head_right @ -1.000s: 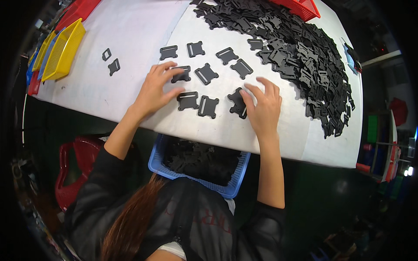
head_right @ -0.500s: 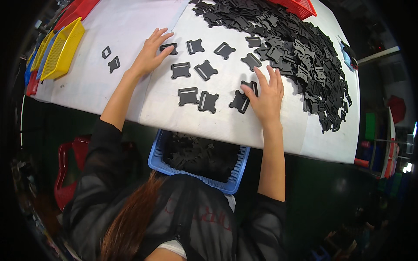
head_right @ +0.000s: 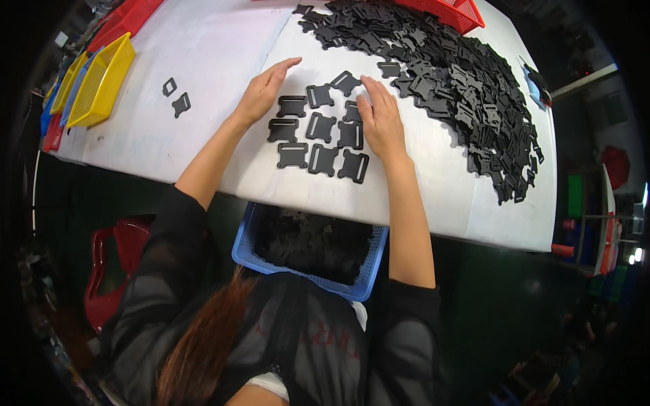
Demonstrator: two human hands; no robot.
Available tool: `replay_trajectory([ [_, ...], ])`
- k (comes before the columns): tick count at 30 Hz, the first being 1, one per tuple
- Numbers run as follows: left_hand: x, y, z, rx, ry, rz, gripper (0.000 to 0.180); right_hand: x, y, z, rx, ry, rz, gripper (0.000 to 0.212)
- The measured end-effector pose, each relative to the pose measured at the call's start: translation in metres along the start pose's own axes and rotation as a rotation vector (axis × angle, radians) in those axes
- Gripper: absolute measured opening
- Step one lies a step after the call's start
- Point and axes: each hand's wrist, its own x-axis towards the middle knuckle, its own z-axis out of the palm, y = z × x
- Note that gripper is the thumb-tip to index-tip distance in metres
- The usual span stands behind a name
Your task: The person sorts black plastic buckles from a pile on the table by hand into a blue basket, dumps the collected buckles from the blue basket into a pink basket, and then resumes sorting buckles into the blue basket.
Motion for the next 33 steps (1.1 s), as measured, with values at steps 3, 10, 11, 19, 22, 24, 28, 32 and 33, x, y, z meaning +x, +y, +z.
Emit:
replay_trajectory([
  [3, 0.012, -0.004, 0.012, 0.118, -0.142, -0.024, 0.051, 0.008, 0.018, 0.006, -0.226, -0.098, 0.027, 0.049],
  [10, -0.037, -0.003, 0.027, 0.686, -0.291, 0.133, 0.054, -0.029, -0.01, 0.002, -0.429, -0.308, -0.091, 0.046],
  [11, -0.045, -0.002, 0.026, 0.657, -0.29, 0.153, 0.052, -0.038, -0.015, 0.001, -0.46, -0.3, -0.141, 0.046],
  [19, -0.05, 0.006, -0.013, -0.704, -0.102, -0.144, 0.076, -0.049, -0.02, -0.007, -0.27, -0.255, -0.066, 0.049],
  [22, -0.056, 0.006, -0.012, -0.674, -0.092, -0.109, 0.074, -0.052, -0.021, -0.004, -0.238, -0.189, -0.05, 0.052],
  [24, -0.058, 0.007, -0.006, -0.482, -0.104, -0.065, 0.07, -0.051, -0.023, -0.002, -0.269, -0.214, -0.047, 0.052],
  [28, -0.069, 0.008, 0.038, 0.556, -0.224, 0.112, 0.054, -0.06, -0.026, 0.002, -0.456, -0.252, -0.063, 0.05],
  [32, -0.102, 0.025, 0.044, 0.687, -0.239, 0.251, 0.047, -0.094, -0.042, -0.008, -0.468, -0.257, -0.105, 0.048],
  [33, -0.116, 0.033, 0.045, 0.587, -0.276, 0.228, 0.045, -0.109, -0.048, -0.013, -0.458, -0.259, -0.109, 0.047],
])
